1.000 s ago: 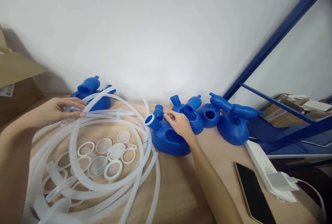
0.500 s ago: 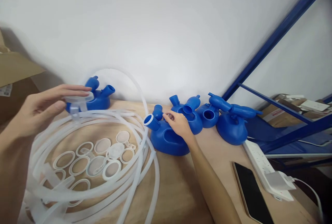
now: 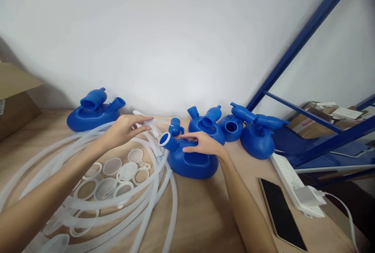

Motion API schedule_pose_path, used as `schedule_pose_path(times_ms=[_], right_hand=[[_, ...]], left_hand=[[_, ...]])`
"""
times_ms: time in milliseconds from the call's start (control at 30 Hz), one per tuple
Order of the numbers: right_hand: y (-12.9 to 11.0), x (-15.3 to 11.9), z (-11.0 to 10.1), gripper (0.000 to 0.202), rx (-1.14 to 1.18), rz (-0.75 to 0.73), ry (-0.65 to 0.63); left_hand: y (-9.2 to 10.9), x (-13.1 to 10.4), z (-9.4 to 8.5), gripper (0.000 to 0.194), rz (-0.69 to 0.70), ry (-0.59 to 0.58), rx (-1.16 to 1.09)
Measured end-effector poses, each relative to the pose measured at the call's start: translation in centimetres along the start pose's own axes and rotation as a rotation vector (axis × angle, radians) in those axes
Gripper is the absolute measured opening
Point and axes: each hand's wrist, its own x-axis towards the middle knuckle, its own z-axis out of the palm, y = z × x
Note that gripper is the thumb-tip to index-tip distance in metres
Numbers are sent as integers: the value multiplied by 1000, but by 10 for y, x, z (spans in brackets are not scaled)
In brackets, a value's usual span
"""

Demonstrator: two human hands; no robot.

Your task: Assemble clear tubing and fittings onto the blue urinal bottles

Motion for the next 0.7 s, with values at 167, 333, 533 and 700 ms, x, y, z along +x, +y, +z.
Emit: schedule_pose_path(times_ms=[167,333,533,700], right_hand=[[11,-14,-3,55,-108,4,20],[21,-18,10,47,-127,-61,105],[22,-15,16,41,-173,-124,158],[22,-15,21,45,-186,-129,174]], left_hand=[[9,-7,33,59,-34,23,-129],[16,-26,86,49,-83,90,-271],[14,-36,120,42,-71,154,-360],[16,-40,128,53,50,280,-106]])
